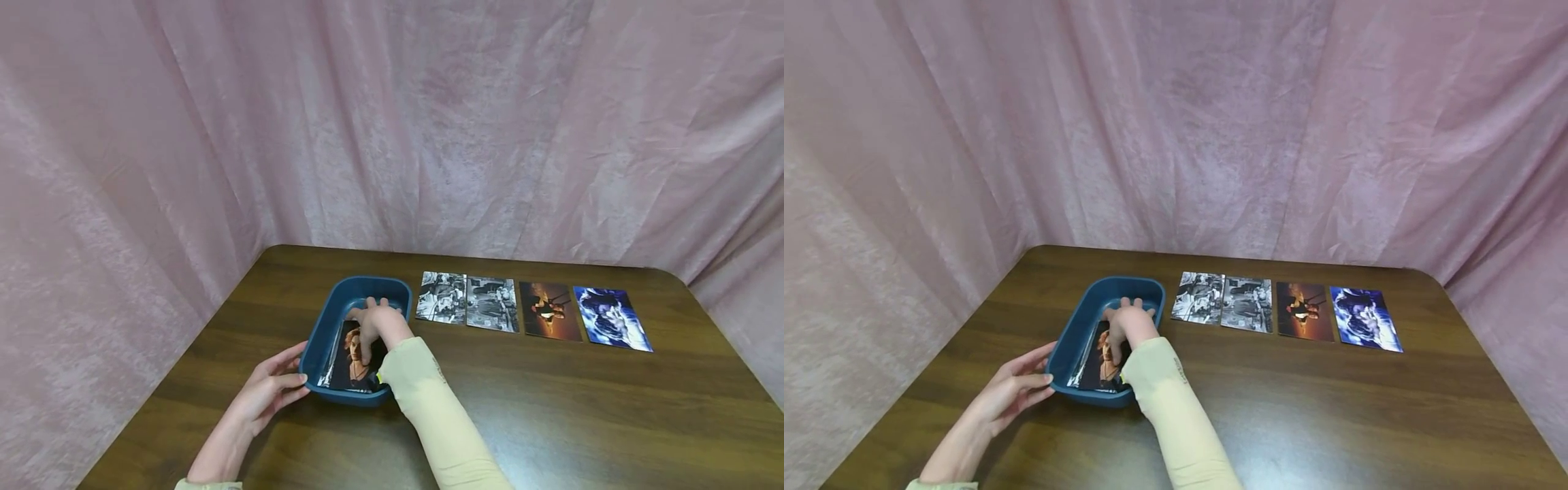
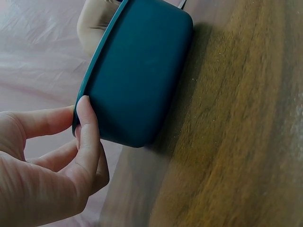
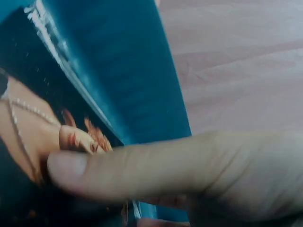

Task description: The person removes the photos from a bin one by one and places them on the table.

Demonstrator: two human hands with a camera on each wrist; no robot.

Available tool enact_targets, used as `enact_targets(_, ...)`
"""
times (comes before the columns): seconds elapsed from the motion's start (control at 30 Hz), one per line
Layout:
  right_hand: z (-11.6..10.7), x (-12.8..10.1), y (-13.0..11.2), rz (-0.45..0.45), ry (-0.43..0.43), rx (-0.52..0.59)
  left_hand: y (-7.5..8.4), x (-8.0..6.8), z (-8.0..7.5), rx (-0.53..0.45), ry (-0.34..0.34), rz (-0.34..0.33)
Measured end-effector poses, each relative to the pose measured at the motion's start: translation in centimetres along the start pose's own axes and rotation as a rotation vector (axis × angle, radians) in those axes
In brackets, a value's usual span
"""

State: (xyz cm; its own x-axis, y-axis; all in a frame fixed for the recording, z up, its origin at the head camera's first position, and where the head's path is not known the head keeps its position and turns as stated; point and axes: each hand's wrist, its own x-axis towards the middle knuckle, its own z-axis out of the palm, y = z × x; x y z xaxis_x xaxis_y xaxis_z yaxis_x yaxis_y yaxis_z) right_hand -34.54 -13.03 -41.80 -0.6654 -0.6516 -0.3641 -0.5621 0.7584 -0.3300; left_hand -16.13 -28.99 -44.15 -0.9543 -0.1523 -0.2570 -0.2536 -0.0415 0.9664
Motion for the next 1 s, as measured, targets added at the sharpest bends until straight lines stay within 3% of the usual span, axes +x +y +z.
enact_targets(0.33,0.0,0.2,0.3,0.099,0.042,0.034,0.2,0.2,0.1,-0.001,-0.014,0.005)
enact_targets(0.53,0.0,0.5,0.7,0.079,0.08,0.021,0.2,0.2,0.2,0.0,-0.021,0.012)
enact_targets(0.77,0.2,0.6,0.7,0.034,0.102,0.108,0.1,-0.2,0.1,0.001,0.01,-0.006)
enact_targets(1.0,-0.4,0.9,0.4,0.052,0.129,-0.033,0.1,-0.2,0.1,-0.005,0.007,-0.014)
